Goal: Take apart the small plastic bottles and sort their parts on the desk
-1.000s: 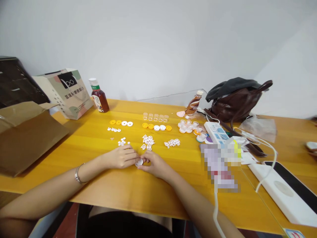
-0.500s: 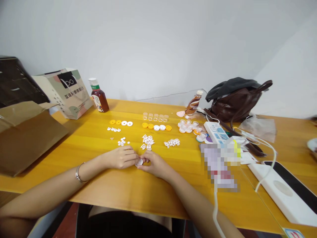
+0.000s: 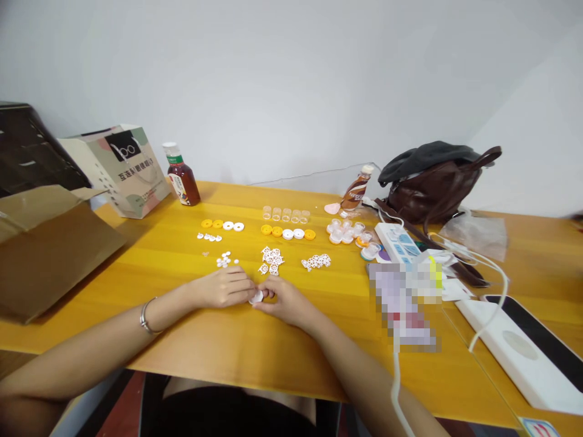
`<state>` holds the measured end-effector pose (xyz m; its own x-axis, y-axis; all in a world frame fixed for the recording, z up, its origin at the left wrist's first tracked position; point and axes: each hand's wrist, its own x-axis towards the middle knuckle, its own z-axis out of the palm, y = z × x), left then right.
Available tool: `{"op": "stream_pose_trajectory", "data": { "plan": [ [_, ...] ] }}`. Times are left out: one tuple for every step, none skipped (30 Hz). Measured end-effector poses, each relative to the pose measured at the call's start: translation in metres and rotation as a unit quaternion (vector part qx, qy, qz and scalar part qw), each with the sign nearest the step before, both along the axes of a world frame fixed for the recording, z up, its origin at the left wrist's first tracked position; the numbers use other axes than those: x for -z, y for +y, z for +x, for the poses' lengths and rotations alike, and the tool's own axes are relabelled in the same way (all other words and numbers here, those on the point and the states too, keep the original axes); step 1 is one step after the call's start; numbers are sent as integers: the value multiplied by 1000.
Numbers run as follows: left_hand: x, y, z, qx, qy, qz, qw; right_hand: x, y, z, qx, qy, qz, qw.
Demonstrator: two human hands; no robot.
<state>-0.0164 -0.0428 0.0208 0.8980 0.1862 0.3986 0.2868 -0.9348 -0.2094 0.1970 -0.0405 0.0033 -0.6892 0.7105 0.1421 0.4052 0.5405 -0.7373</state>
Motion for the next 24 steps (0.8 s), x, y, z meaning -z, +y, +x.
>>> {"op": "stream_pose_trajectory", "data": {
  "plan": [
    [0, 0, 0, -1, 5, 1, 1000, 0, 0, 0, 1, 0, 1, 1000],
    [1, 1, 1, -3, 10, 0, 1000, 0, 0, 0, 2, 0, 2, 1000],
    [1, 2, 1, -8, 14, -3, 1000, 0, 0, 0, 2, -2, 4, 1000],
    [2, 2, 1, -13, 16, -8, 1000, -1, -1, 0, 2, -4, 5, 1000],
    [4, 3, 1, -18, 13, -16, 1000, -1, -1, -1, 3, -6, 6, 1000],
    [5, 3, 1, -23, 9, -27, 999, -2, -1, -1, 2, -7, 6, 1000],
    [6, 4, 1, -26, 2, -39, 999, -2, -1, -1, 1, -7, 5, 1000],
    [7, 4, 1, -28, -4, -51, 998, -2, -1, -1, 0, -8, 4, 1000],
    [8, 4, 1, -29, -10, -63, 998, -2, -1, -1, -1, -8, 3, 1000],
    [8, 4, 1, -30, -15, -77, 997, -2, -1, 0, -2, -9, 2, 1000],
    [9, 4, 1, -31, -21, -92, 995, -2, 0, 0, -3, -10, 0, 1000],
    [9, 4, 2, -34, -28, -112, 993, -2, 0, 0, -4, -10, -2, 1000],
    [10, 4, 2, -37, -39, -138, 989, -2, 0, 0, -4, -10, -3, 1000],
    [10, 4, 2, -42, -54, -170, 983, -2, 0, 0, -4, -10, -4, 1000],
    [10, 4, 2, -46, -73, -208, 974, -2, 0, 0, -4, -10, -5, 1000],
    [11, 5, 2, -50, -93, -249, 963, -2, 0, 0, -3, -11, -6, 1000],
    [12, 5, 2, -54, -115, -291, 948, -2, 0, 0, -2, -12, -6, 1000],
    [13, 6, 1, -58, -135, -332, 932, -3, 0, 0, 0, -13, -7, 1000],
    [15, 6, 1, -61, -154, -368, 915, -3, 0, 0, 1, -13, -8, 1000],
    [16, 7, 1, -64, -171, -400, 898, -3, 0, 0, 2, -13, -9, 1000],
    [18, 8, 2, -66, -186, -425, 883, -3, 0, 0, 3, -12, -10, 1000],
    [19, 8, 2, -69, -200, -444, 870, -3, 0, 0, 4, -11, -11, 1000],
    [20, 9, 2, -73, -212, -457, 861, -3, 0, 0, 5, -9, -12, 1000],
    [20, 9, 2, -77, -221, -465, 854, -3, -1, 0, 6, -7, -13, 1000]
  ]
}}
